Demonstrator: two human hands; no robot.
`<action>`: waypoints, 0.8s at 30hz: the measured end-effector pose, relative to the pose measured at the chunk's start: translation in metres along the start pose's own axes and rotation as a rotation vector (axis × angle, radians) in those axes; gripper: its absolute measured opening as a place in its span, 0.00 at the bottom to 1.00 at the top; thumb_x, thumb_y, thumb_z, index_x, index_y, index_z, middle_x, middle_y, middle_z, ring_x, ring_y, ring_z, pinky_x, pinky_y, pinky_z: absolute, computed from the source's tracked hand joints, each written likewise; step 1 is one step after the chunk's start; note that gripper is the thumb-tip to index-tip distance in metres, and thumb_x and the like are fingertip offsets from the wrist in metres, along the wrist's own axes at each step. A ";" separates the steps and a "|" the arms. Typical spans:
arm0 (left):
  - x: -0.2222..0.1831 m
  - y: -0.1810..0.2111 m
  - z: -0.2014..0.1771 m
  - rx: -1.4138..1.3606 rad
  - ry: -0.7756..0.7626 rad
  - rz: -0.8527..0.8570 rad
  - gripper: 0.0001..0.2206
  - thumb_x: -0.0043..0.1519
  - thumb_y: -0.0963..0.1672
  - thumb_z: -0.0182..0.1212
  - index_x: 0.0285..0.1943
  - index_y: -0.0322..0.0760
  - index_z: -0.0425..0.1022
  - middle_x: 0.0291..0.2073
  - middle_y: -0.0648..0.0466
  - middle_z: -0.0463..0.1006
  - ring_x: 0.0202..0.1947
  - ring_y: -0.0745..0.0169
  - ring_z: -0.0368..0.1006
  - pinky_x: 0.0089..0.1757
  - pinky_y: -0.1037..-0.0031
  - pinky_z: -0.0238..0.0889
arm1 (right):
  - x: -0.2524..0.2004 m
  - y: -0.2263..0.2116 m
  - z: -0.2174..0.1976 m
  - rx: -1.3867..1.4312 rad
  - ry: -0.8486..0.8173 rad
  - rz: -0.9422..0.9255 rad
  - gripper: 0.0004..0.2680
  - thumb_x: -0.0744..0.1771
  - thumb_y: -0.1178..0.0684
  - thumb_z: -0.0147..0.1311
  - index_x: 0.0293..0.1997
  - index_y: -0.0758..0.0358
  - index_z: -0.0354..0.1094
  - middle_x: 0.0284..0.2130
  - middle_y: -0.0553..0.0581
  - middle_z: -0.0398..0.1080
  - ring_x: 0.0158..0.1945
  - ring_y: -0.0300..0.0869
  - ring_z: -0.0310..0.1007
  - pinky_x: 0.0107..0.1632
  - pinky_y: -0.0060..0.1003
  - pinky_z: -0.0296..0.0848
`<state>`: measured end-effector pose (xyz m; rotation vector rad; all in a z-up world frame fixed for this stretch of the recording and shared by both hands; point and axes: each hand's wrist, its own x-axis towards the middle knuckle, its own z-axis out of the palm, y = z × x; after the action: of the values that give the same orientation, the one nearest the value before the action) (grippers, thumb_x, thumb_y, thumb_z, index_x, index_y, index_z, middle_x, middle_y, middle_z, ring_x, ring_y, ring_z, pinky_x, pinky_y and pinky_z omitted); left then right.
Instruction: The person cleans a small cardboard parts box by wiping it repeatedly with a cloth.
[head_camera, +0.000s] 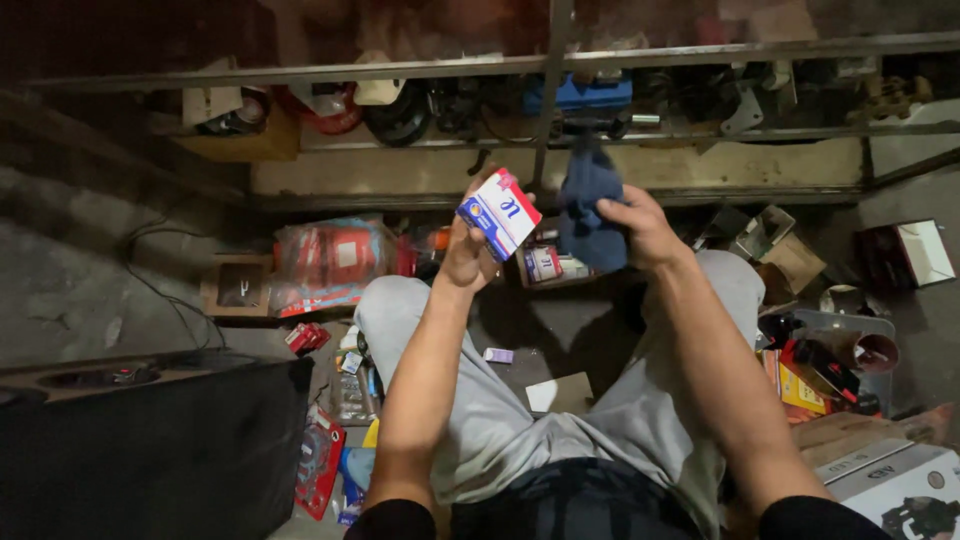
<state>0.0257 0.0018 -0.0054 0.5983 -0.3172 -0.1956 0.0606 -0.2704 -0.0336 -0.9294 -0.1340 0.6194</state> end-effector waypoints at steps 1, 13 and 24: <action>0.000 0.000 -0.003 0.002 0.028 0.016 0.52 0.49 0.54 0.81 0.78 0.34 0.50 0.65 0.48 0.68 0.67 0.45 0.67 0.63 0.51 0.65 | 0.001 -0.002 -0.002 -0.085 0.126 -0.059 0.18 0.67 0.51 0.60 0.60 0.72 0.66 0.47 0.60 0.75 0.48 0.46 0.76 0.53 0.43 0.74; 0.006 -0.061 -0.040 0.388 0.208 0.088 0.48 0.49 0.59 0.78 0.72 0.30 0.61 0.65 0.48 0.71 0.65 0.57 0.68 0.64 0.65 0.61 | -0.005 0.013 0.087 -1.084 0.121 -0.740 0.25 0.62 0.53 0.64 0.66 0.67 0.62 0.55 0.67 0.68 0.60 0.53 0.70 0.64 0.44 0.66; -0.008 -0.091 -0.071 0.395 0.230 0.046 0.43 0.52 0.62 0.73 0.68 0.32 0.65 0.56 0.51 0.74 0.57 0.61 0.70 0.58 0.67 0.65 | 0.004 0.024 0.082 -1.136 0.283 -0.815 0.18 0.64 0.53 0.64 0.58 0.65 0.69 0.50 0.65 0.70 0.53 0.55 0.72 0.58 0.45 0.70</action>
<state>0.0346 -0.0332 -0.1154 0.9945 -0.1456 -0.0166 0.0232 -0.1993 -0.0038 -1.8837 -0.6117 -0.4411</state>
